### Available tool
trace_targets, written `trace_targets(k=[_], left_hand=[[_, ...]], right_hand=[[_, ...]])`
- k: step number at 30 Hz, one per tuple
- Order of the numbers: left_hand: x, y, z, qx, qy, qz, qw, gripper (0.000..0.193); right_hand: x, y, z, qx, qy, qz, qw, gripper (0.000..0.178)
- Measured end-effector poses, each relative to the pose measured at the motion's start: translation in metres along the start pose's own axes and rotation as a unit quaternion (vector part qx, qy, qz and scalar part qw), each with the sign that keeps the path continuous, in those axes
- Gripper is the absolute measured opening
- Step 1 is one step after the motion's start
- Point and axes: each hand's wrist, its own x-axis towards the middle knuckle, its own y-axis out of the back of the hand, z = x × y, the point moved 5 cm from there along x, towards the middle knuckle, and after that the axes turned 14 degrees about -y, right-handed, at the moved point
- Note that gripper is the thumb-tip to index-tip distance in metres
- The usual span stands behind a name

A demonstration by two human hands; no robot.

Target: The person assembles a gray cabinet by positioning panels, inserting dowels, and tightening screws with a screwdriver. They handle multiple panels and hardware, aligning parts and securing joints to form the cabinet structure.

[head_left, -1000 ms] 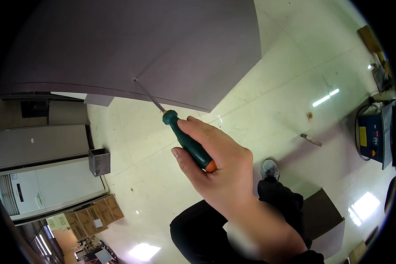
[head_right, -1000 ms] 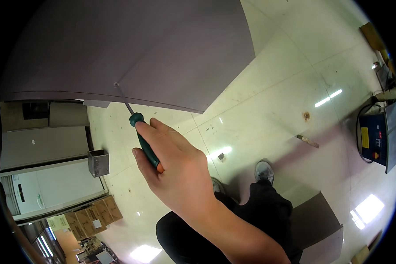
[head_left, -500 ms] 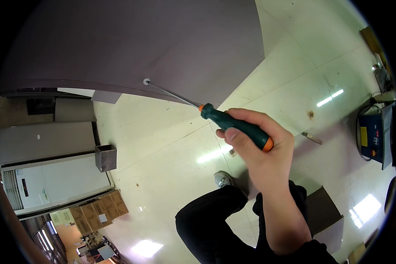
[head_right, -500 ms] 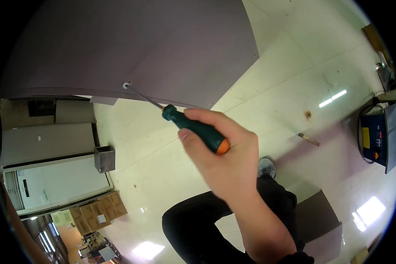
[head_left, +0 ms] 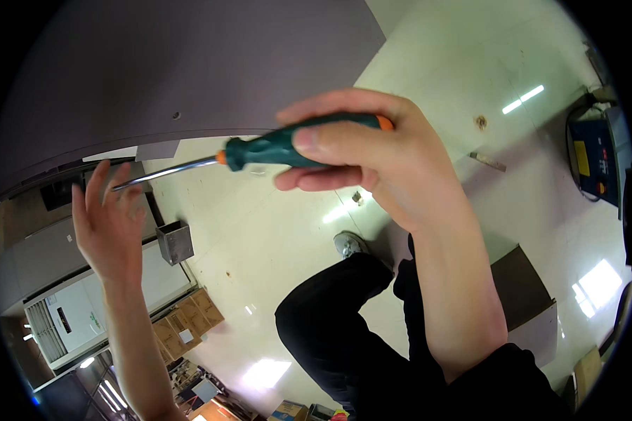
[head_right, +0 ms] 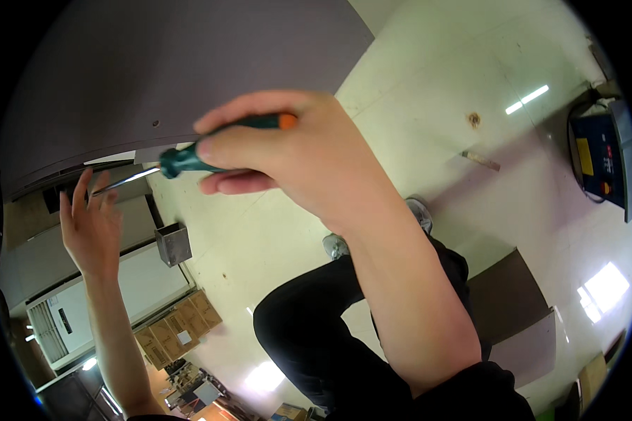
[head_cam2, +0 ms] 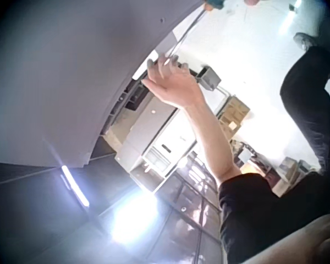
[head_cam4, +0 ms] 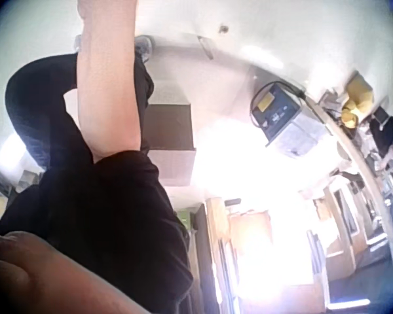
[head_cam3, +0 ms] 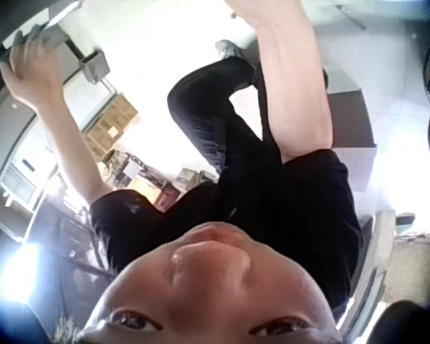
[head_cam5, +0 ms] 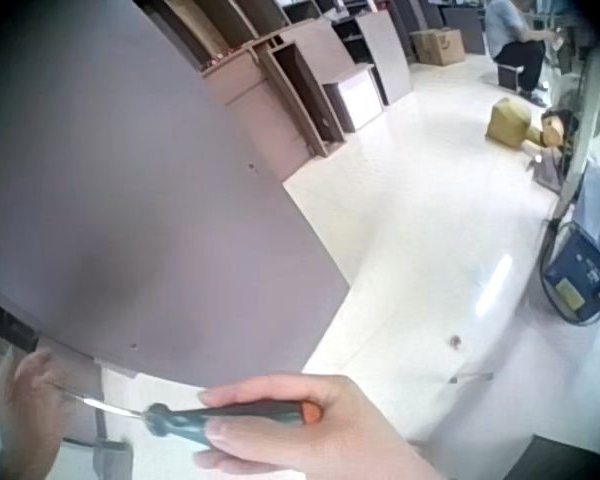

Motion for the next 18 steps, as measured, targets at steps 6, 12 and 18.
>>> trace_targets(k=[6,12,18], left_hand=[[0.002,-0.007,-0.090,0.101,0.010,0.057,0.993,0.038],[-0.123,-0.028,-0.372,0.183,0.326,-0.081,0.924,0.029],[-0.358,-0.095,-0.569,-0.027,0.644,0.064,0.762,0.022]], right_hand=[[-0.015,0.032,-0.022,-0.010,0.116,0.069,0.991,0.036],[-0.035,0.071,-0.026,-0.003,0.182,0.211,0.960,0.039],[-0.054,0.144,0.011,-0.020,0.079,0.191,0.978,0.044]])
